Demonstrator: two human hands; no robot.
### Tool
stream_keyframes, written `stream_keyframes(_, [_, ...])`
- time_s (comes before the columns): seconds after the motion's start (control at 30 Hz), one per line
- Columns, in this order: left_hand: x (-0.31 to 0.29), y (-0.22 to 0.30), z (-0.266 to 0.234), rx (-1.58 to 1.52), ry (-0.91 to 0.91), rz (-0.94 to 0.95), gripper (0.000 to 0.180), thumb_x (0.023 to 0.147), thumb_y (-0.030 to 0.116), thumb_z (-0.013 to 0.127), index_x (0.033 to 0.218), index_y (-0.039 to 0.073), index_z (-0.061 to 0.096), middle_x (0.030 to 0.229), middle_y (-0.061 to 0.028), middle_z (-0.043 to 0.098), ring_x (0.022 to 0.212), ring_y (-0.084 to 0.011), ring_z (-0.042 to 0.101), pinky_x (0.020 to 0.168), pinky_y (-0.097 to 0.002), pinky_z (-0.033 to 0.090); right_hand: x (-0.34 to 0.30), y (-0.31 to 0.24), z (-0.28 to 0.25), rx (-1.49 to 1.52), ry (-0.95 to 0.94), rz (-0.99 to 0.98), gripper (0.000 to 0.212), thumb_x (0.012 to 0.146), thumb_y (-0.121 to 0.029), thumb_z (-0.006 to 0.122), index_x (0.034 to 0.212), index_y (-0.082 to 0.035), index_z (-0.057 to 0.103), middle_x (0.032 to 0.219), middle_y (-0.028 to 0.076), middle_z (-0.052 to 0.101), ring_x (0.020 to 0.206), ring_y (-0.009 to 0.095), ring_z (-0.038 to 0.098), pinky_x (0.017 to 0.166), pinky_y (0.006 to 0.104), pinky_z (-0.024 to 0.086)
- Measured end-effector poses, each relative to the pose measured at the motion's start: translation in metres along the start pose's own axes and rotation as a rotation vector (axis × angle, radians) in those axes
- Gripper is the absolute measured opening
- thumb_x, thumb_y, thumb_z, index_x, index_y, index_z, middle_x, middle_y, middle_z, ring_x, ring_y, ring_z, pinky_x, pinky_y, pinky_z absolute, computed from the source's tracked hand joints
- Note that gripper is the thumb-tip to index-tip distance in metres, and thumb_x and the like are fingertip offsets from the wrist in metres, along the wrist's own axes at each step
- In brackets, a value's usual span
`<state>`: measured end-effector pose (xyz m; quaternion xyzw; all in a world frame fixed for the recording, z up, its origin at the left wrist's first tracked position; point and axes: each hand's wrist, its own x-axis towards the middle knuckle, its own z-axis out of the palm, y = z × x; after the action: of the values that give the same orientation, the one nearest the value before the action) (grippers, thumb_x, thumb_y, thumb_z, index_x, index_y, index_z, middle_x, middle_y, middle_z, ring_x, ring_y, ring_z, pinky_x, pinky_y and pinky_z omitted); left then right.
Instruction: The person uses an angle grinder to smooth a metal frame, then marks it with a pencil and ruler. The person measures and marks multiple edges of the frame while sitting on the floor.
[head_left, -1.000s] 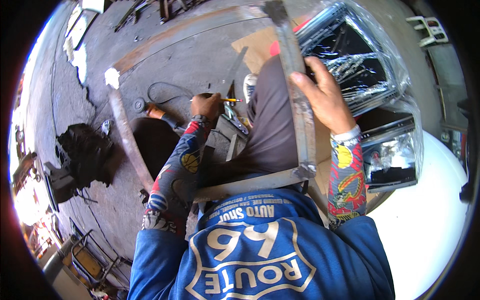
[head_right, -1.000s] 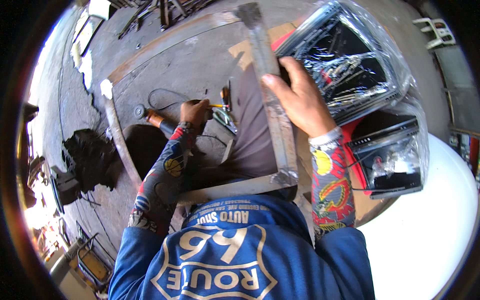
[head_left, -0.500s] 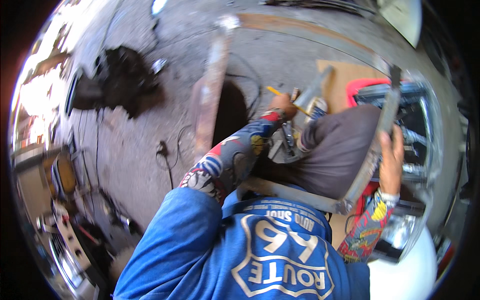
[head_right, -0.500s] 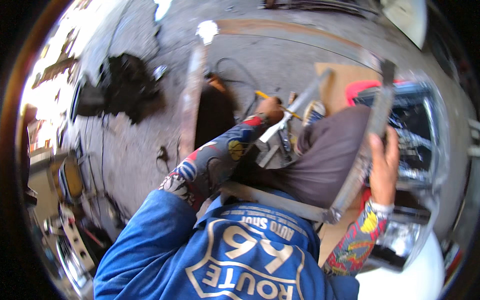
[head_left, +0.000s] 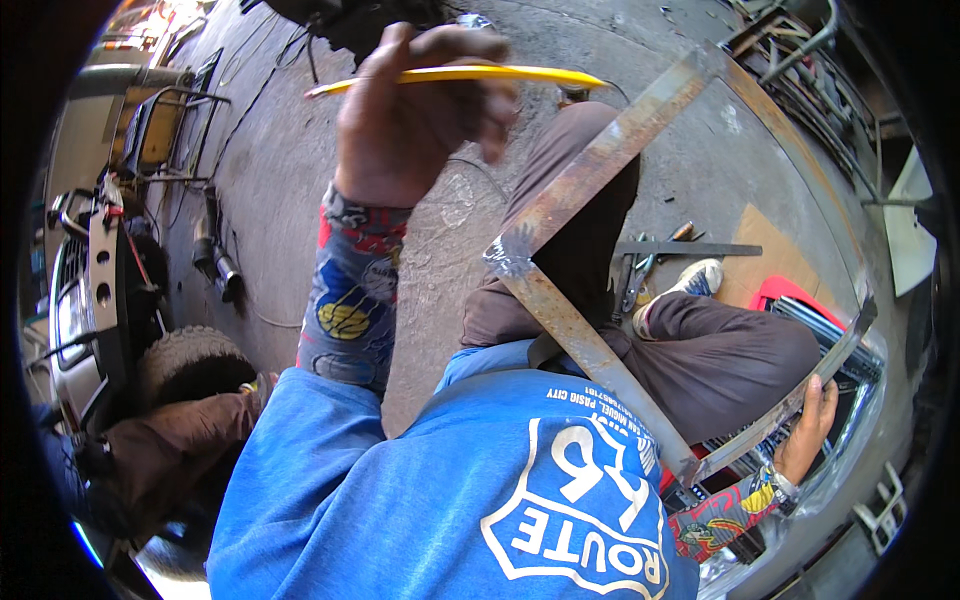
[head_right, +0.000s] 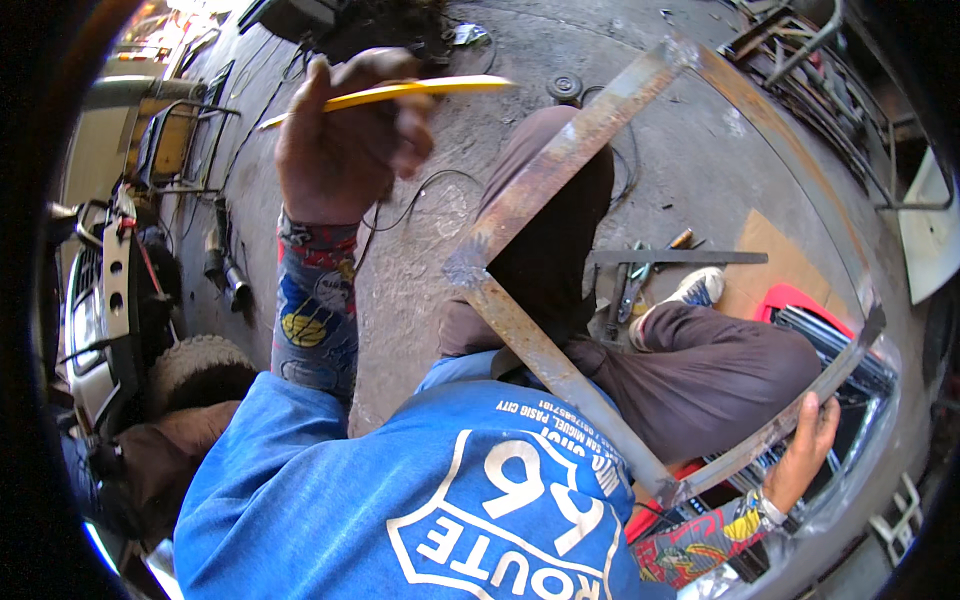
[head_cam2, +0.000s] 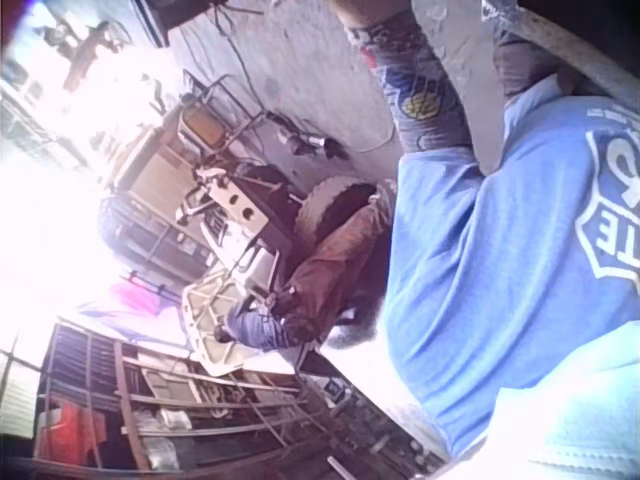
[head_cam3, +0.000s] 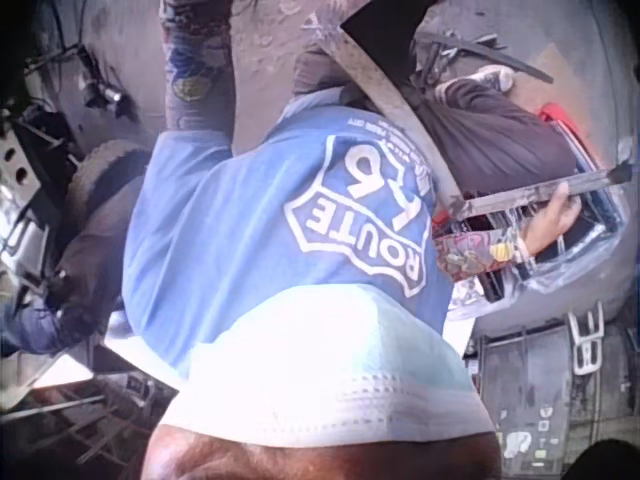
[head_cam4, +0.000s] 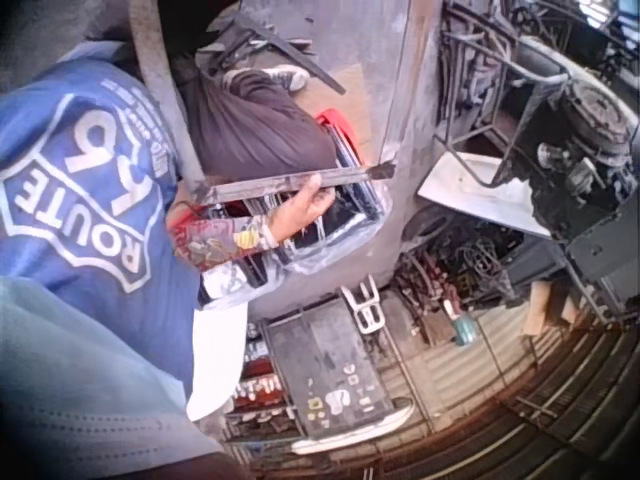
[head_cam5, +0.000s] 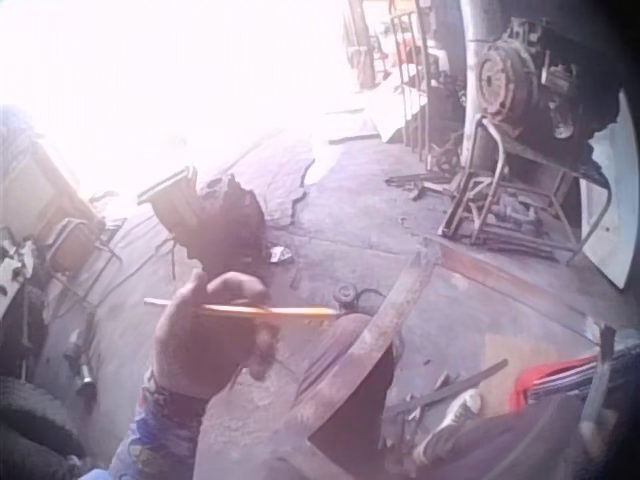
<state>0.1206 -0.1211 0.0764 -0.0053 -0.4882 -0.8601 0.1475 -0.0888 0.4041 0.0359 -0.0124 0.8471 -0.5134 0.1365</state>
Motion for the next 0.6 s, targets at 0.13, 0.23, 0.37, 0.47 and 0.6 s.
stream_keyframes(0.13, [-0.041, -0.016, -0.024, 0.015, 0.954, 0.251, 0.054, 0.107, 0.046, 0.037, 0.120, 0.002, 0.066, 0.098, -0.0171, 0.074, 0.076, -0.0225, 0.069, 0.071, -0.0323, 0.057, 0.009, -0.017, 0.005, -0.076, 0.007, 0.037, 0.062, 0.099, -0.039, 0.069, 0.137, 0.007, 0.054, 0.124, 0.012, 0.064, 0.110, 0.019, 0.060, 0.099, 0.0318, 0.045])
stream_keyframes(0.23, [-0.051, -0.037, -0.029, -0.132, 1.080, 0.173, 0.038, 0.105, 0.039, 0.052, 0.112, 0.005, 0.068, 0.091, -0.0122, 0.070, 0.072, -0.0201, 0.060, 0.071, -0.0347, 0.050, 0.015, -0.023, 0.010, -0.128, 0.059, 0.041, 0.066, 0.098, -0.041, 0.070, 0.137, 0.009, 0.053, 0.127, 0.016, 0.061, 0.112, 0.023, 0.057, 0.101, 0.0354, 0.044])
stream_keyframes(0.37, [-0.035, -0.060, -0.006, -0.059, 0.957, 0.141, 0.037, 0.106, 0.035, 0.049, 0.116, 0.003, 0.065, 0.096, -0.0146, 0.070, 0.076, -0.0199, 0.063, 0.071, -0.0331, 0.052, 0.019, -0.020, 0.014, -0.078, 0.075, -0.006, 0.069, 0.098, -0.042, 0.071, 0.138, 0.010, 0.052, 0.130, 0.017, 0.060, 0.116, 0.024, 0.056, 0.104, 0.0357, 0.043])
stream_keyframes(0.47, [-0.016, -0.065, 0.020, 0.213, 0.779, 0.169, 0.040, 0.106, 0.033, 0.048, 0.123, 0.001, 0.064, 0.107, -0.0173, 0.071, 0.080, -0.0190, 0.066, 0.073, -0.0305, 0.053, 0.025, -0.020, 0.017, -0.108, 0.204, -0.146, 0.068, 0.096, -0.034, 0.075, 0.144, 0.006, 0.048, 0.138, 0.018, 0.054, 0.120, 0.026, 0.055, 0.106, 0.0378, 0.042])
stream_keyframes(0.6, [0.012, -0.078, 0.041, 0.584, 0.586, 0.200, 0.032, 0.104, 0.025, 0.057, 0.123, 0.000, 0.064, 0.112, -0.0152, 0.072, 0.089, -0.0162, 0.068, 0.077, -0.0276, 0.052, 0.044, -0.041, 0.023, -0.325, 0.448, -0.370, 0.069, 0.095, -0.033, 0.077, 0.148, -0.002, 0.048, 0.143, 0.020, 0.052, 0.123, 0.030, 0.054, 0.104, 0.0418, 0.044])
